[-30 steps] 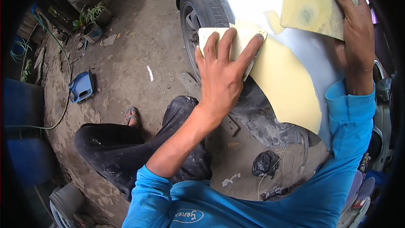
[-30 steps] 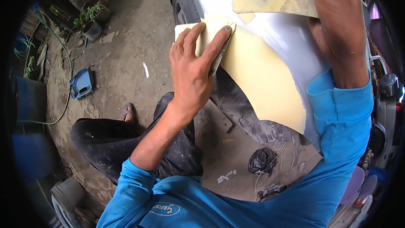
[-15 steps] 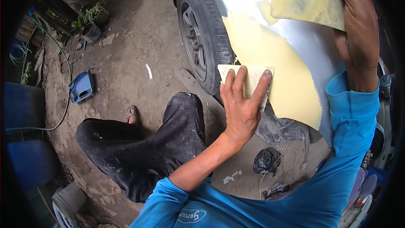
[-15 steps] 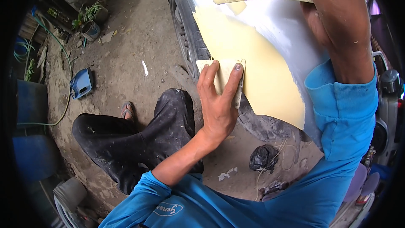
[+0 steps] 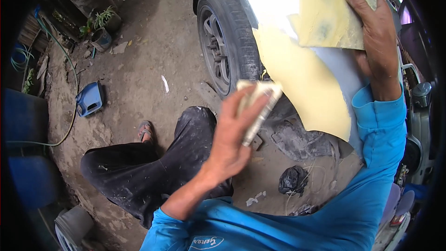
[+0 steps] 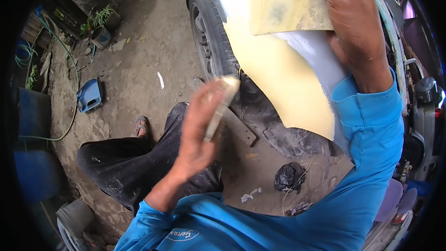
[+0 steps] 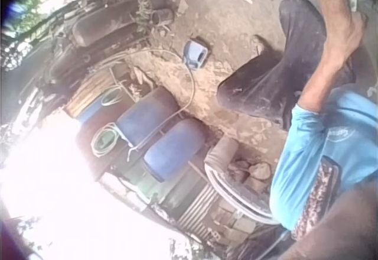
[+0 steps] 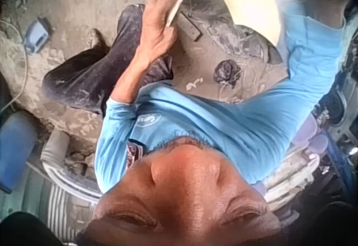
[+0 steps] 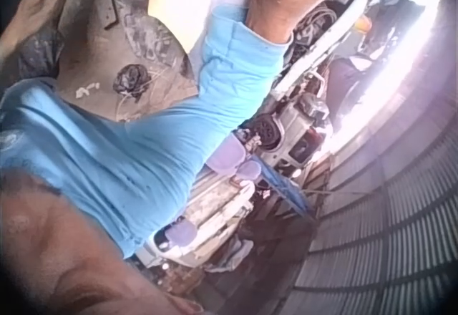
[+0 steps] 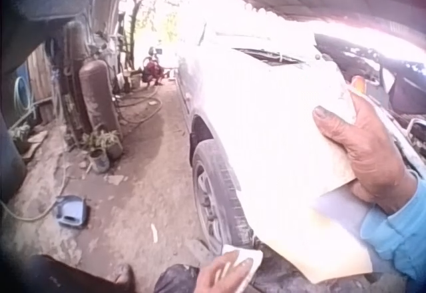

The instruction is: Sanding the body filler on a car fender using sanding blocks and sandpaper.

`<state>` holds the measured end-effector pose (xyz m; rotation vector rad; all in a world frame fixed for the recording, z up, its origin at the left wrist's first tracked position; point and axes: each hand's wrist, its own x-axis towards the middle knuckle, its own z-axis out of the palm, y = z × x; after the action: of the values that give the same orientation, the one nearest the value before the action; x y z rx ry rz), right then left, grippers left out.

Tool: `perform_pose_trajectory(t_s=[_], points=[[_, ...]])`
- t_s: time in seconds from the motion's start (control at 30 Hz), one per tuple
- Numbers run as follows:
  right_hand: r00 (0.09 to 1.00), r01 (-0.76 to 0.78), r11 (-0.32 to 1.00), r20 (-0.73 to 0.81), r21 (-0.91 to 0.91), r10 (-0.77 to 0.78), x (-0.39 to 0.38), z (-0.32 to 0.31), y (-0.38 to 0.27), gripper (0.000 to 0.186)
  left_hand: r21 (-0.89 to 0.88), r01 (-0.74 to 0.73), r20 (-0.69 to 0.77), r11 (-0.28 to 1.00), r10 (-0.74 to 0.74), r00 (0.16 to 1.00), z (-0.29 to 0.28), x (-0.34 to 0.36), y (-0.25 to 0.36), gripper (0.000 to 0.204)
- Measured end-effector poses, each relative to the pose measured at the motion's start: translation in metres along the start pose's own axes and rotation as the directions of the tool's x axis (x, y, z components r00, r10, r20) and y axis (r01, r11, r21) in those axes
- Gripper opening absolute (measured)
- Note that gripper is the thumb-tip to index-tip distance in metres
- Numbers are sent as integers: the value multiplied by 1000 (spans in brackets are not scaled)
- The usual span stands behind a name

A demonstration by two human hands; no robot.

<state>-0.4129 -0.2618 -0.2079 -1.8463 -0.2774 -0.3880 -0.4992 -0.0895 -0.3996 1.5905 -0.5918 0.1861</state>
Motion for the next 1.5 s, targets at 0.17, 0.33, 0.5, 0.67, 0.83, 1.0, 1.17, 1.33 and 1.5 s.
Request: perform_pose_trajectory(t_s=[0.17,0.33,0.5,0.67,0.83,1.0,1.17,1.33,1.5], points=[[975,-176,981,149,79,163,-4,-18,21,39,184,-514,-90,838,535,840,-19,77,19,48],[948,-301,926,176,229,265,-14,-10,18,39,469,-421,-98,777,519,849,-14,82,-3,61],[996,-81,991,32,105,78,-2,-30,10,38,594,-207,-112,778,334,936,-46,67,-29,57],[997,-41,984,55,-172,51,-7,-17,8,41,584,-168,-160,794,315,935,-47,66,-8,60],[985,120,961,151,-250,-83,-26,2,7,28,685,-227,-67,693,370,927,-14,75,31,59],[975,223,891,109,-396,-196,-24,1,10,28,643,-222,92,733,214,972,-20,51,32,61],[1000,-14,994,14,111,12,-20,6,5,30,398,-299,10,868,322,947,-31,44,7,52],[954,-300,884,124,359,273,-34,26,5,33,100,-443,-248,891,453,856,-16,74,30,67],[923,-385,845,148,371,355,-32,15,10,34,225,-406,-170,886,446,879,-17,71,15,60]])
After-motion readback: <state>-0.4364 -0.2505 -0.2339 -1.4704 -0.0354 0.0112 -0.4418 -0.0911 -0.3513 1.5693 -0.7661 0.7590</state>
